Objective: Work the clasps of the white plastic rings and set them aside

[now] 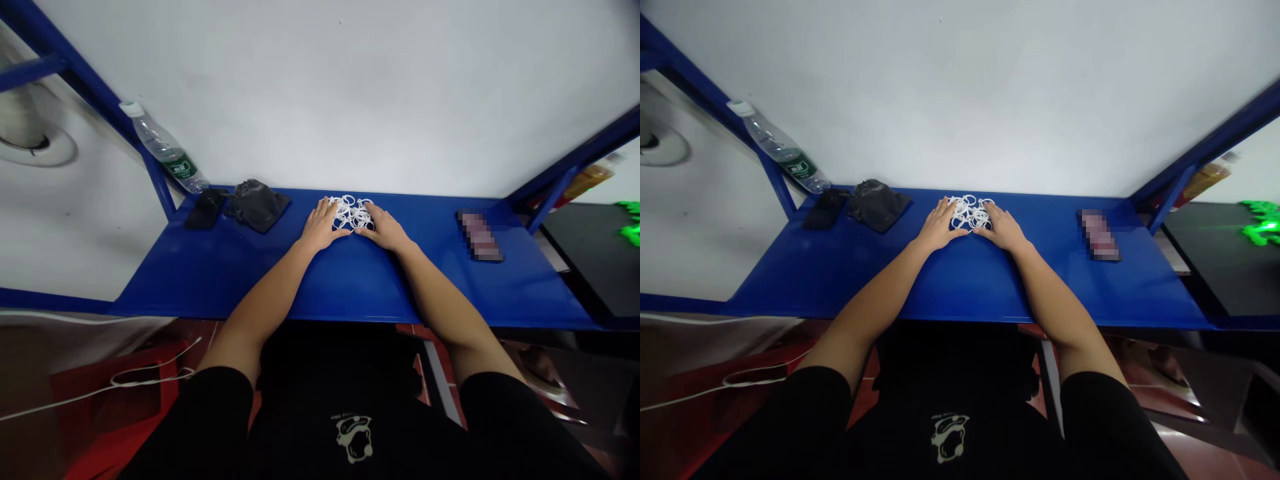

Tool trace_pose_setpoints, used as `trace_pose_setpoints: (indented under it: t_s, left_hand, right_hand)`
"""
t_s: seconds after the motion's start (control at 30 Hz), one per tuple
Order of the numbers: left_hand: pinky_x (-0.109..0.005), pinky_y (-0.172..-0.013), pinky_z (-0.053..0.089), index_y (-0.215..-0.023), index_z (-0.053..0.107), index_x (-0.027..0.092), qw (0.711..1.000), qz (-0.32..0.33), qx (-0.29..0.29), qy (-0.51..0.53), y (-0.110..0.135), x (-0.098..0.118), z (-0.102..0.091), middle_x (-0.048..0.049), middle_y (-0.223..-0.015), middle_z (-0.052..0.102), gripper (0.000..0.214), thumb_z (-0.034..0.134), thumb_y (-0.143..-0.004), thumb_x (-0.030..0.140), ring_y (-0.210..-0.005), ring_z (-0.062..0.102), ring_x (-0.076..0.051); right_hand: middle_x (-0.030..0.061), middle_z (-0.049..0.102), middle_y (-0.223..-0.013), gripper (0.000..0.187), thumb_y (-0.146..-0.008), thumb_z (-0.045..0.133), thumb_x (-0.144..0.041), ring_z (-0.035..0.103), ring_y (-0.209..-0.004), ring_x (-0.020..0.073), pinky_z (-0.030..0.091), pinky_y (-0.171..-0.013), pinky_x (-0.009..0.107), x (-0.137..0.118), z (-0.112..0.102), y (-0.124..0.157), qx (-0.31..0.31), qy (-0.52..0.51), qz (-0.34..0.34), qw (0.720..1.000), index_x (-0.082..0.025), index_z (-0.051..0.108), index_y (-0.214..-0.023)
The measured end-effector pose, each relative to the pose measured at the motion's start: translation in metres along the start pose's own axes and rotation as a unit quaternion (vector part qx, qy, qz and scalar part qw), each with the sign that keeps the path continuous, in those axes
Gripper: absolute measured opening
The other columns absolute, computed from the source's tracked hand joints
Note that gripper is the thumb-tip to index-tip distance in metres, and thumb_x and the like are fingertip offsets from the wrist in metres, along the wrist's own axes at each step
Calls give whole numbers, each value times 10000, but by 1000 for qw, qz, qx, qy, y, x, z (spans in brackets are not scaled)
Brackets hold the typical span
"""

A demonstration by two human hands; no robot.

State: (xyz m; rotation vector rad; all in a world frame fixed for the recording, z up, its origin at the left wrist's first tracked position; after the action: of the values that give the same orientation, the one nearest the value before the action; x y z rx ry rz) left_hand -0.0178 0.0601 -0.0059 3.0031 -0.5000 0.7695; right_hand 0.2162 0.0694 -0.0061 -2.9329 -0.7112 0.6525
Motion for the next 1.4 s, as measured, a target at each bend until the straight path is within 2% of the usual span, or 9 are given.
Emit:
trace_pose_setpoints:
  t_s: [0.23,0.43,0.67,0.83,1.0,1.2,1.3,1.4]
  left_hand:
    - [-655,-1368,295,-1751,336,217,997,25,62,34,-10,-7,7,-203,-1838,232,1029,839,-934,589,-1713,191,-461]
    - [-705,-1316,375,-1698,446,266,991,44,114,58,-13,-12,10,-190,-1804,334,948,900,-899,501,-1684,277,-480]
    - [-719,-1294,393,-1651,520,253,991,20,125,45,-8,-7,3,-196,-1774,390,912,916,-877,527,-1669,303,-494]
    - [-692,-1324,349,-1620,557,251,990,21,137,17,2,8,-5,-178,-1772,404,828,858,-921,577,-1666,321,-457]
    - [-650,-1348,322,-1628,540,236,991,20,129,-10,11,21,-9,-160,-1785,387,782,822,-961,529,-1670,322,-419]
    - [-630,-1350,317,-1623,529,239,990,19,142,-13,13,23,-10,-156,-1771,409,764,829,-957,462,-1658,340,-411]
    - [-606,-1337,338,-1598,549,254,984,35,177,8,14,24,-14,-144,-1728,478,695,804,-977,431,-1620,404,-391]
    - [-568,-1299,387,-1515,622,271,972,81,219,37,16,28,-18,-126,-1603,617,544,768,-1008,402,-1523,522,-361]
  right_hand:
    - [215,462,-1745,931,-1038,479,-800,448,-1608,459,400,-1263,748,1,3,-1,21,13,-2,1000,-215,336,-1749]
    - [218,548,-1680,873,-1014,596,-753,518,-1559,435,430,-1286,663,3,-2,-2,90,-7,-35,995,-187,491,-1670]
    - [185,710,-1479,487,-1025,705,-544,655,-1372,395,529,-1178,651,-1,-14,2,171,-29,-61,983,-227,761,-1391]
    - [151,775,-1320,292,-1041,700,-458,701,-1238,365,561,-1104,622,-3,-18,1,206,-40,-68,975,-257,836,-1201]
    - [130,789,-1184,245,-1051,693,-409,710,-1128,338,570,-1030,575,-6,-22,2,226,-41,-69,971,-271,840,-1189]
    - [108,769,-1020,247,-1066,658,-398,705,-1012,307,579,-940,504,-12,-29,5,268,-44,-70,960,-254,840,-1148]
    - [99,772,-998,267,-1074,635,-415,718,-972,295,598,-909,490,-19,-33,7,270,-64,-78,958,-255,831,-1159]
    - [110,799,-1078,305,-1085,605,-443,735,-1011,301,615,-930,501,-31,-34,10,256,-67,-88,960,-262,821,-1202]
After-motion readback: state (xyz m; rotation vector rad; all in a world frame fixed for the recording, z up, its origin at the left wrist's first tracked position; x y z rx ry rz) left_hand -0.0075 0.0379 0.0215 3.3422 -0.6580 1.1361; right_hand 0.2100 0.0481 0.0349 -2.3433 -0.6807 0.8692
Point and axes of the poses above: each hand's wrist, its own y-axis away from the middle knuckle, its own z-axis out of the palm, x = y × z, the point moved 4 cm from there along -y, towards the middle knuckle
